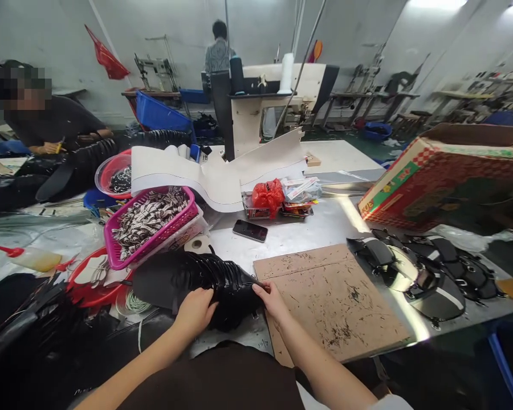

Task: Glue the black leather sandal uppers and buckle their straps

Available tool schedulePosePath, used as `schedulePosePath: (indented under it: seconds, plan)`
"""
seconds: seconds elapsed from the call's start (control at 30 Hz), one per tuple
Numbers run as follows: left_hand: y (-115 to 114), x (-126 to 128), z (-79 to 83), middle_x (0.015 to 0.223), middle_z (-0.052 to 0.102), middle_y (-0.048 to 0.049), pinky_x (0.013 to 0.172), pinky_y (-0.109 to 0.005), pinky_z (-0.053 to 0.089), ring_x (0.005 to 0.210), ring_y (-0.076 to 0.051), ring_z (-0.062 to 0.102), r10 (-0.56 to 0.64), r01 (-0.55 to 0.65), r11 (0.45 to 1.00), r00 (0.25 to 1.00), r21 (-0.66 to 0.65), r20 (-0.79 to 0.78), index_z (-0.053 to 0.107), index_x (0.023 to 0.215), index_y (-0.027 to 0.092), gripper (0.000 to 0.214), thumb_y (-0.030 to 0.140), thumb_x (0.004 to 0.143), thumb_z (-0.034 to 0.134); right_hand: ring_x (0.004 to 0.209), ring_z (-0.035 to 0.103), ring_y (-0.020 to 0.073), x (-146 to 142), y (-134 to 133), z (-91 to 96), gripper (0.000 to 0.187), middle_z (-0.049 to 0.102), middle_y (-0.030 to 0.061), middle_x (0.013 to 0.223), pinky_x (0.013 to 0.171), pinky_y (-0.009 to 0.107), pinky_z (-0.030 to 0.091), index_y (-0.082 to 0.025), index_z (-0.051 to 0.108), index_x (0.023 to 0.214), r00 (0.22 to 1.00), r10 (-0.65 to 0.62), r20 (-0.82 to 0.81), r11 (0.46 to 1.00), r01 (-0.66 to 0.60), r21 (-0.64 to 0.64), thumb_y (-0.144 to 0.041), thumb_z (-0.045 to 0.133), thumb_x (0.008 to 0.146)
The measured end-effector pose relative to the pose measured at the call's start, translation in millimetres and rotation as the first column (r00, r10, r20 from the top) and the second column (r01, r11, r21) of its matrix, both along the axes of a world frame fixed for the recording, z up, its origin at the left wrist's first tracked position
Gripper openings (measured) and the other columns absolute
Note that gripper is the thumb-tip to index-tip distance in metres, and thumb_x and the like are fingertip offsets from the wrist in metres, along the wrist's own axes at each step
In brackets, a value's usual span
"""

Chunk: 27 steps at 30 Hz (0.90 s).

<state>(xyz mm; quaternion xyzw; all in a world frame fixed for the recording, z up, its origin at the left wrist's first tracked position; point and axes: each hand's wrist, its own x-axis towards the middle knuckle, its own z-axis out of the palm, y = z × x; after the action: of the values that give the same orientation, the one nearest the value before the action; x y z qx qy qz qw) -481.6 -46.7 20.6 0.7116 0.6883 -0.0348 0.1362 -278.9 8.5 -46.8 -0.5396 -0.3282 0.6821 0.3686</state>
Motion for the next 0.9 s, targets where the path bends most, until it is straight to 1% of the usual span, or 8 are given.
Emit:
schedulePosePath:
  seconds: [0.13, 0.27, 0.37, 0.47, 0.57, 0.7, 0.83, 0.9]
  plan:
    - [-3.9, 1.2, -5.2, 0.084, 0.061, -0.0031, 0.077, -0.038, 0.045, 0.083, -0.018, 0.058, 0.094, -0.097, 0.995, 0.992, 0.024, 0.079, 0.059, 0.084, 0.013, 0.017, 0.028, 0.087, 0.05, 0.085, 0.062, 0.0214, -9.7, -3.6, 2.3, 0.05, 0.067, 0.0021, 0.084, 0.071, 0.03, 0.049, -0.021, 0.058, 0.089, 0.98, -0.021, -0.197, 0.998, 0.009, -0.064, -0.047, 0.077, 0.05]
    - [-4.5, -1.6, -4.2, 0.079, 0.059, -0.002, 0.074, -0.036, 0.045, 0.079, -0.017, 0.057, 0.14, -0.149, 0.989, 0.966, 0.026, 0.216, 0.058, 0.079, 0.014, 0.017, 0.028, 0.085, 0.051, 0.09, 0.062, 0.0278, -22.4, -14.6, 6.5, 0.052, 0.068, 0.0089, 0.086, 0.078, 0.037, 0.049, -0.017, 0.062, 0.084, 0.944, 0.044, -0.327, 0.989, -0.087, -0.118, -0.054, 0.073, 0.049]
    - [-5.0, -4.5, 7.4, 0.078, 0.06, -0.004, 0.074, -0.036, 0.044, 0.079, -0.018, 0.056, 0.146, -0.173, 0.984, 0.923, 0.046, 0.355, 0.059, 0.08, 0.014, 0.017, 0.028, 0.084, 0.051, 0.09, 0.062, 0.0314, -30.0, -21.2, 20.0, 0.053, 0.069, 0.0112, 0.088, 0.077, 0.042, 0.05, -0.016, 0.063, 0.086, 0.925, 0.09, -0.37, 0.984, -0.14, -0.112, -0.055, 0.071, 0.051]
    - [-8.6, -7.2, 27.6, 0.089, 0.063, -0.0089, 0.079, -0.037, 0.043, 0.086, -0.024, 0.056, 0.151, -0.232, 0.968, 0.846, 0.099, 0.511, 0.06, 0.092, 0.014, 0.032, 0.036, 0.07, 0.065, 0.092, 0.062, 0.0324, -32.7, -23.4, 45.8, 0.052, 0.069, 0.0103, 0.088, 0.076, 0.043, 0.051, -0.017, 0.063, 0.088, 0.913, 0.115, -0.392, 0.984, -0.158, -0.078, -0.055, 0.068, 0.054]
    - [-15.9, -8.0, 49.3, 0.099, 0.064, -0.0109, 0.085, -0.04, 0.042, 0.093, -0.028, 0.056, 0.148, -0.322, 0.935, 0.738, 0.15, 0.659, 0.06, 0.1, 0.015, 0.053, 0.037, 0.055, 0.076, 0.092, 0.061, 0.0324, -31.6, -23.8, 82.4, 0.05, 0.069, 0.0086, 0.091, 0.075, 0.043, 0.052, -0.019, 0.062, 0.09, 0.91, 0.134, -0.392, 0.989, -0.149, -0.008, -0.052, 0.07, 0.053]
    - [-28.5, -7.2, 71.3, 0.102, 0.065, -0.0093, 0.085, -0.038, 0.045, 0.095, -0.027, 0.058, 0.079, -0.429, 0.882, 0.541, 0.194, 0.837, 0.058, 0.104, 0.016, 0.057, 0.039, 0.055, 0.076, 0.091, 0.062, 0.0313, -31.4, -28.0, 136.3, 0.059, 0.067, 0.0082, 0.097, 0.074, 0.041, 0.054, -0.02, 0.06, 0.105, 0.937, 0.168, -0.306, 0.972, -0.106, 0.209, -0.046, 0.075, 0.053]
    - [-42.6, -7.1, 86.5, 0.107, 0.064, -0.0087, 0.085, -0.036, 0.047, 0.099, -0.028, 0.058, -0.038, -0.513, 0.829, 0.346, 0.223, 0.938, 0.053, 0.111, 0.018, 0.072, 0.053, 0.052, 0.075, 0.096, 0.06, 0.0304, -47.7, -43.0, 183.7, 0.069, 0.067, 0.0076, 0.096, 0.08, 0.04, 0.051, -0.021, 0.054, 0.116, 0.94, 0.214, -0.265, 0.94, -0.125, 0.316, -0.042, 0.078, 0.054]
    - [-50.8, -8.6, 93.5, 0.11, 0.063, -0.0095, 0.083, -0.036, 0.048, 0.101, -0.029, 0.058, -0.105, -0.577, 0.795, 0.177, 0.19, 0.979, 0.051, 0.114, 0.018, 0.08, 0.053, 0.047, 0.077, 0.099, 0.058, 0.0286, -64.0, -53.2, 203.5, 0.067, 0.065, 0.0071, 0.101, 0.085, 0.039, 0.048, -0.022, 0.052, 0.116, 0.934, 0.269, -0.234, 0.908, -0.165, 0.384, -0.039, 0.078, 0.056]
